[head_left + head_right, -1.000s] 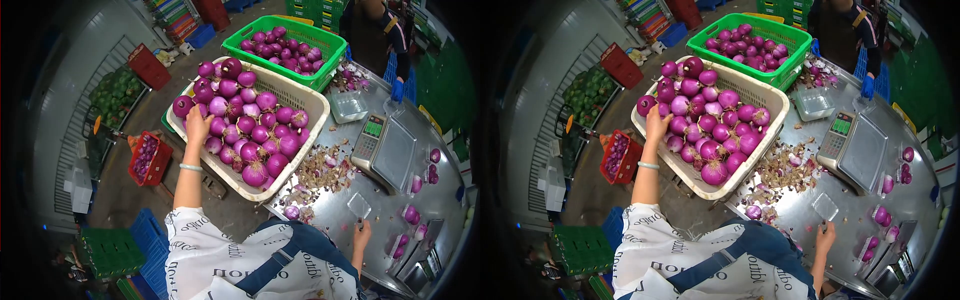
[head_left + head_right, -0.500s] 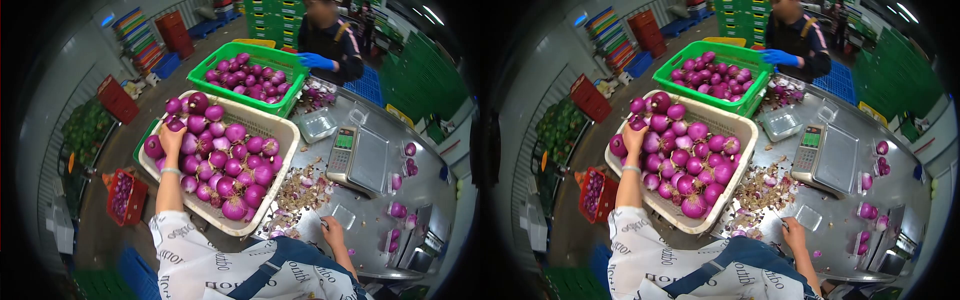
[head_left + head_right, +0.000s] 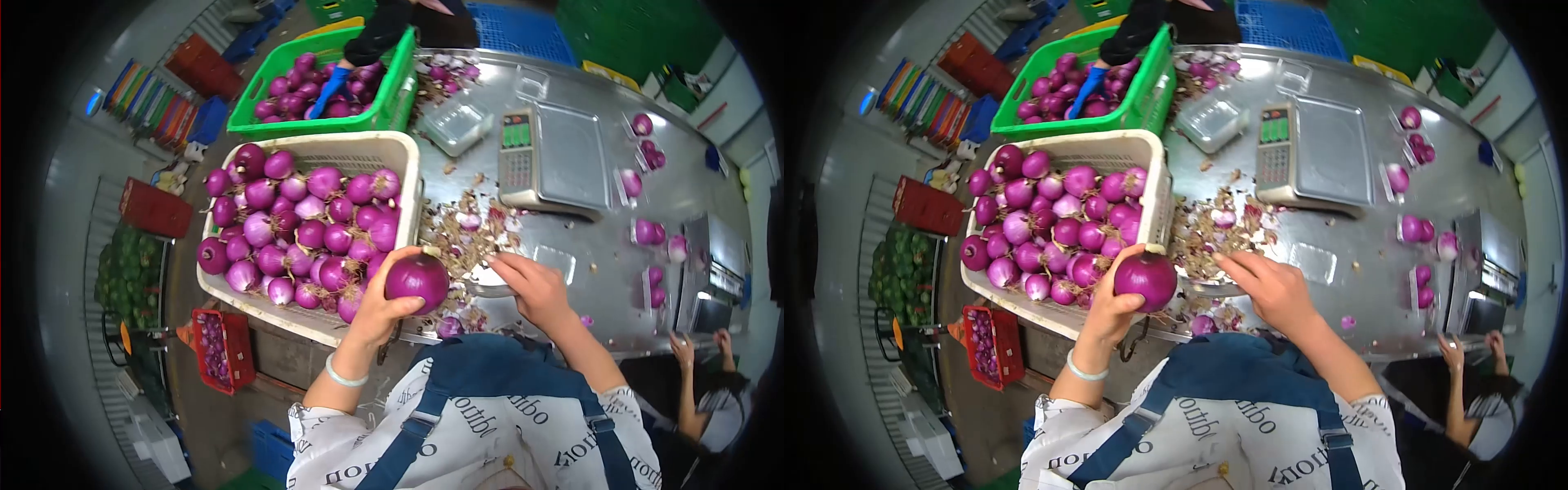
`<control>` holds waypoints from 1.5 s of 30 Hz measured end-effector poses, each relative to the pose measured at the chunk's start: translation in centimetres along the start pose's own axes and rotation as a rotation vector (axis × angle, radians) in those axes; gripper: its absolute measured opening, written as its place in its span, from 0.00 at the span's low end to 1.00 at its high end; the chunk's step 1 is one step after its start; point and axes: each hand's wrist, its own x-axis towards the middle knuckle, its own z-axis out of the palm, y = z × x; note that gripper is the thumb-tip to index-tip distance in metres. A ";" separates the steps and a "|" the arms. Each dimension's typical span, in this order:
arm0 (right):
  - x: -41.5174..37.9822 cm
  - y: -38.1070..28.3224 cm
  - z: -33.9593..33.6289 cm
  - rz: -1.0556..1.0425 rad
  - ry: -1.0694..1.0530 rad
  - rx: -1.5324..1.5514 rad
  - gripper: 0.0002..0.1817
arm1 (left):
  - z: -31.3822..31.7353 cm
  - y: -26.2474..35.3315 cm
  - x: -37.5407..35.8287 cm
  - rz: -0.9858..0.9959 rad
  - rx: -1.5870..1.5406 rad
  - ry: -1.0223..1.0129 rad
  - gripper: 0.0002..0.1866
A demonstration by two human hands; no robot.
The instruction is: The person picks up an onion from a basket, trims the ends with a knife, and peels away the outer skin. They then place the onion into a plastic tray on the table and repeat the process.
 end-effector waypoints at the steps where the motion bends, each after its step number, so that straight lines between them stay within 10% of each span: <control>1: 0.2 -0.2 -0.3 -0.028 -0.022 -0.019 0.29 | 0.4 -0.9 0.1 0.010 0.025 -0.044 0.44; 13: -2.1 -1.6 1.2 -0.080 -0.145 -0.011 0.29 | 3.0 -3.9 -2.6 -0.067 0.190 -0.168 0.43; 20: -3.6 -2.3 -0.4 -0.004 0.031 0.260 0.32 | 2.8 -4.4 -3.6 0.274 0.747 0.274 0.45; 24: -3.7 -3.7 0.5 0.401 -0.221 0.550 0.30 | 4.3 -4.8 -3.0 0.112 -0.214 0.253 0.43; 28: -3.1 -4.7 1.8 0.175 0.087 0.603 0.39 | 3.9 -8.7 -2.6 -0.133 -0.640 0.040 0.49; 33: -3.8 -4.2 0.8 0.460 0.108 0.785 0.10 | 4.6 -9.6 -3.4 -0.198 -0.534 -0.094 0.40; 40: -3.9 -2.7 0.6 0.749 0.029 0.597 0.11 | 4.8 -9.0 -3.5 -0.198 -0.478 0.043 0.34; 45: -5.8 -0.7 0.4 0.012 0.014 -0.014 0.25 | 3.4 -8.8 -3.6 -0.172 -0.629 0.048 0.33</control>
